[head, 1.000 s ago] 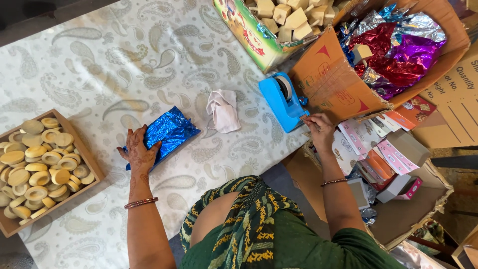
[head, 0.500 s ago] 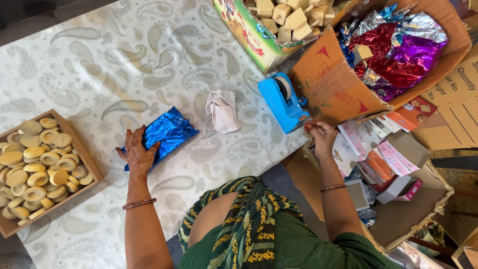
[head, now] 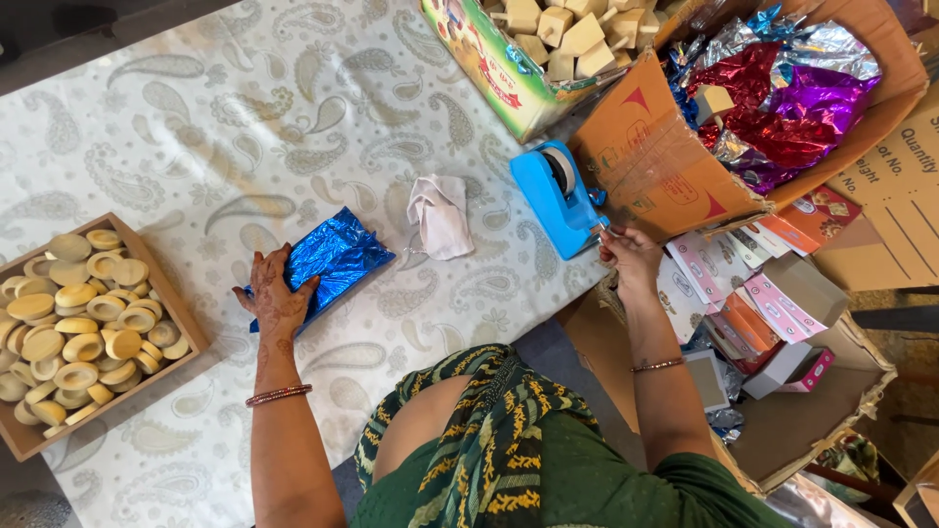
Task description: The person wraps gold-colored circular items in blue foil and white tissue paper, using a tape dispenser to secure the packaging.
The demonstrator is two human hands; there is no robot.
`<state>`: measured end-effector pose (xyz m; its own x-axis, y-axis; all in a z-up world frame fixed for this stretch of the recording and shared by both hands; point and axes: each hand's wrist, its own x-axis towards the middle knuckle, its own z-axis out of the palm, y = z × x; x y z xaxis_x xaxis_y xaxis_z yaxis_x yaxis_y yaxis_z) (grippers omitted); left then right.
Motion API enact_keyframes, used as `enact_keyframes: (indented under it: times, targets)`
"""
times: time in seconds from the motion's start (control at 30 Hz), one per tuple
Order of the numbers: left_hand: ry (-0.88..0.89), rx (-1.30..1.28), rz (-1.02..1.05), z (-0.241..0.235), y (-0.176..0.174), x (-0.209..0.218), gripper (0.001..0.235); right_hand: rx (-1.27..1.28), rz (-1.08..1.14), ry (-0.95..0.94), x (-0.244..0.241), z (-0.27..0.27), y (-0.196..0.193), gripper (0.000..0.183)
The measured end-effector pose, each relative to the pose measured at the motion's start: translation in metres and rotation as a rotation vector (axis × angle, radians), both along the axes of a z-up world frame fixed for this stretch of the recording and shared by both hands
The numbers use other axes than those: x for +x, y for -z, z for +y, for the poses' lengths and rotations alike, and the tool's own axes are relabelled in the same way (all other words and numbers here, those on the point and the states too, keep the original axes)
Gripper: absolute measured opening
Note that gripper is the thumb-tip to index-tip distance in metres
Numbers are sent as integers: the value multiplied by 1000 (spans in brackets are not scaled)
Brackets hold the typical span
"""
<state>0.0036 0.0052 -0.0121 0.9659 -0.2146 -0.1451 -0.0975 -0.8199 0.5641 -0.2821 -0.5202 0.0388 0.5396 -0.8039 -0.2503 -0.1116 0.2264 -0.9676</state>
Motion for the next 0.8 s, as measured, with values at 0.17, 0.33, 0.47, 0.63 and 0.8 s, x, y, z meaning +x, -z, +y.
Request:
enact_keyframes:
  times: [0.17, 0.33, 0.47, 0.63, 0.8]
  targets:
    - [-5, -8, 1, 0, -2, -1, 82, -11, 54, -11, -10, -6, 18, 20]
    - [1, -21, -9, -1, -2, 1, 81, -33, 47, -45, -13, -22, 61, 15]
    - [-2, -12, 2, 0, -2, -2, 82, -100, 67, -62, -26, -34, 106, 11]
    - [-29, 19, 66, 0, -3, -3, 84, -301, 359, -270, -39, -8, 87, 20]
    - [-3, -3, 3, 0, 0, -1, 82, -334, 554, -609, -15, 31, 55, 20]
